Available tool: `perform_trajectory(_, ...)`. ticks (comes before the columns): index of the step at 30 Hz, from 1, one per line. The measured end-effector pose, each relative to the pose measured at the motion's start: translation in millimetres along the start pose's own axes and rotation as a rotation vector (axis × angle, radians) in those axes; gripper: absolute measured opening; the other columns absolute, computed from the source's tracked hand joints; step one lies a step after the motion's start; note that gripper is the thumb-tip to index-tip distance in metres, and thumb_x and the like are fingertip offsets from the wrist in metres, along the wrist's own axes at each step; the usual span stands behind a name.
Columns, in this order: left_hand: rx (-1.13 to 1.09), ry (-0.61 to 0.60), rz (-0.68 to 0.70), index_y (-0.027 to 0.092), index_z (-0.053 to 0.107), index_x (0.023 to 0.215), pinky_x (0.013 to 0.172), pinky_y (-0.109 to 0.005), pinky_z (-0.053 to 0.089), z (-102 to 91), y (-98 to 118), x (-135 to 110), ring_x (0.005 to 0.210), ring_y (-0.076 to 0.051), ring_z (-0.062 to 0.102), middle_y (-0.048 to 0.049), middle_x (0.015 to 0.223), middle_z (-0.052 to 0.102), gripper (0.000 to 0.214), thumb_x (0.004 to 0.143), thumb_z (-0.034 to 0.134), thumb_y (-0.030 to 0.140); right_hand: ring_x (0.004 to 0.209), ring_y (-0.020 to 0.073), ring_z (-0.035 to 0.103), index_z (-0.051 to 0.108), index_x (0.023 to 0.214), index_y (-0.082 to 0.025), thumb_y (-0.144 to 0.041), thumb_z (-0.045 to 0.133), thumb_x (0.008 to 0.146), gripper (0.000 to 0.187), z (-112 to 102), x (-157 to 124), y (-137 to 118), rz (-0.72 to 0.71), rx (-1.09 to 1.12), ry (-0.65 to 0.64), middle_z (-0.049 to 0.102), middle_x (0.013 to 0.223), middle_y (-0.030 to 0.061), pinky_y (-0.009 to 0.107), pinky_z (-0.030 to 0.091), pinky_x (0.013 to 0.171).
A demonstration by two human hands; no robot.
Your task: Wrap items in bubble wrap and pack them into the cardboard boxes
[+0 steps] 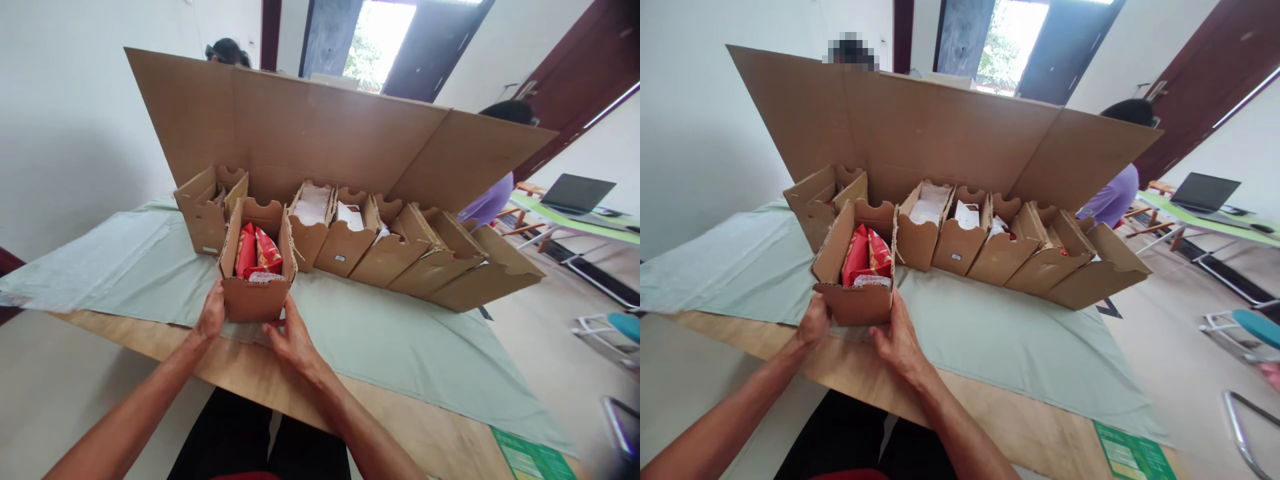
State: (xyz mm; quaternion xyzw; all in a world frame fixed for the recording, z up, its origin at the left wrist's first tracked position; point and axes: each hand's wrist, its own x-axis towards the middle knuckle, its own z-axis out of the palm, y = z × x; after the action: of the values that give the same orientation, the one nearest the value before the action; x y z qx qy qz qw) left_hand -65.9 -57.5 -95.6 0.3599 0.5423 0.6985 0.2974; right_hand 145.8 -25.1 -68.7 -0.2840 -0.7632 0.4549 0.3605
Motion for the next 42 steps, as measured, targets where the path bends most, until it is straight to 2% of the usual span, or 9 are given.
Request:
perform_trajectory(7, 0.131, 0.028, 0.027, 0.018, 0.073, 0.103, 0.116, -0.050, 0.043, 15.4, 12.4, 90.7, 0.127, -0.034, 0.061, -0.0108, 0.121, 0.077, 0.049, 0.088, 0.053, 0.060, 0.149, 0.0326, 0.042, 0.019, 0.166, -0.021, -0.030, 0.066, 0.079, 0.099, 23.0, 70.8, 33.5, 0.025, 0.091, 0.138, 0.031, 0.168, 0.0156, 0.049, 0.052, 0.110)
perform_trajectory(11, 0.155, 0.002, -0.001, 0.014, 0.068, 0.127, 0.113, -0.051, 0.046, 4.7, 11.6, 74.0, 0.132, -0.034, 0.061, -0.0159, 0.137, 0.069, 0.059, 0.086, 0.053, 0.053, 0.150, 0.0321, 0.043, 0.029, 0.162, -0.017, -0.029, 0.062, 0.081, 0.088, 23.3, 68.5, 58.7, 0.099, 0.077, 0.197, 0.037, 0.165, 0.0185, 0.053, 0.045, 0.118)
perform_trajectory(14, 0.180, -0.023, -0.028, 0.013, 0.059, 0.141, 0.112, -0.051, 0.048, -6.4, 7.0, 51.3, 0.134, -0.035, 0.060, -0.0186, 0.146, 0.063, 0.074, 0.075, 0.065, 0.045, 0.142, 0.0311, 0.053, 0.039, 0.156, -0.017, -0.028, 0.059, 0.085, 0.075, 18.7, 54.4, 71.1, 0.139, 0.055, 0.197, 0.047, 0.158, 0.0191, 0.053, 0.048, 0.116)
perform_trajectory(17, 0.285, -0.106, -0.003, 0.015, 0.053, 0.146, 0.109, -0.049, 0.051, -5.4, 6.8, 51.1, 0.130, -0.034, 0.063, -0.0185, 0.146, 0.063, 0.083, 0.070, 0.070, 0.045, 0.132, 0.0311, 0.061, 0.045, 0.153, -0.015, -0.026, 0.057, 0.087, 0.068, 17.2, 49.1, 74.0, 0.136, 0.019, 0.220, 0.055, 0.150, 0.0200, 0.053, 0.051, 0.113)
perform_trajectory(20, 0.380, -0.148, 0.031, 0.014, 0.058, 0.137, 0.106, -0.049, 0.053, 6.6, 9.2, 72.7, 0.121, -0.033, 0.068, -0.0169, 0.134, 0.070, 0.071, 0.075, 0.066, 0.047, 0.125, 0.0315, 0.065, 0.050, 0.149, -0.014, -0.022, 0.057, 0.085, 0.065, 19.2, 50.3, 72.4, 0.119, -0.047, 0.232, 0.062, 0.142, 0.0197, 0.053, 0.053, 0.110)
perform_trajectory(26, 0.509, -0.045, 0.071, 0.015, 0.067, 0.111, 0.097, -0.045, 0.054, 29.8, 3.3, 118.7, 0.103, -0.030, 0.069, -0.0127, 0.108, 0.077, 0.042, 0.078, 0.057, 0.040, 0.127, 0.0291, 0.062, 0.069, 0.120, -0.018, -0.012, 0.056, 0.084, 0.039, 19.3, 46.7, 63.5, -0.093, -0.268, 0.141, 0.068, 0.135, 0.0152, 0.051, 0.048, 0.114)
perform_trajectory(35, 0.652, 0.115, 0.091, 0.019, 0.066, 0.091, 0.083, -0.039, 0.054, 43.5, -22.8, 118.8, 0.078, -0.024, 0.064, -0.0052, 0.078, 0.070, 0.025, 0.084, 0.050, 0.037, 0.123, 0.0270, 0.062, 0.073, 0.102, -0.019, -0.007, 0.058, 0.085, 0.027, 16.1, 47.6, 54.2, -0.112, -0.325, 0.061, 0.071, 0.127, 0.0136, 0.047, 0.050, 0.109)
perform_trajectory(38, 0.658, 0.102, 0.140, 0.017, 0.068, 0.106, 0.084, -0.039, 0.056, 44.9, -20.7, 106.9, 0.085, -0.026, 0.068, -0.0073, 0.086, 0.073, 0.032, 0.082, 0.053, 0.033, 0.122, 0.0264, 0.062, 0.074, 0.101, -0.020, -0.006, 0.057, 0.085, 0.027, 15.6, 48.4, 53.7, -0.107, -0.326, 0.062, 0.071, 0.127, 0.0126, 0.047, 0.050, 0.109)
perform_trajectory(42, 0.679, 0.132, 0.257, 0.014, 0.060, 0.132, 0.109, -0.048, 0.048, 29.3, 3.3, 88.2, 0.124, -0.032, 0.062, -0.0182, 0.131, 0.067, 0.056, 0.078, 0.059, 0.028, 0.123, 0.0275, 0.062, 0.074, 0.100, -0.019, -0.005, 0.056, 0.085, 0.027, 15.0, 48.9, 53.6, -0.115, -0.323, 0.059, 0.071, 0.126, 0.0143, 0.048, 0.050, 0.108)
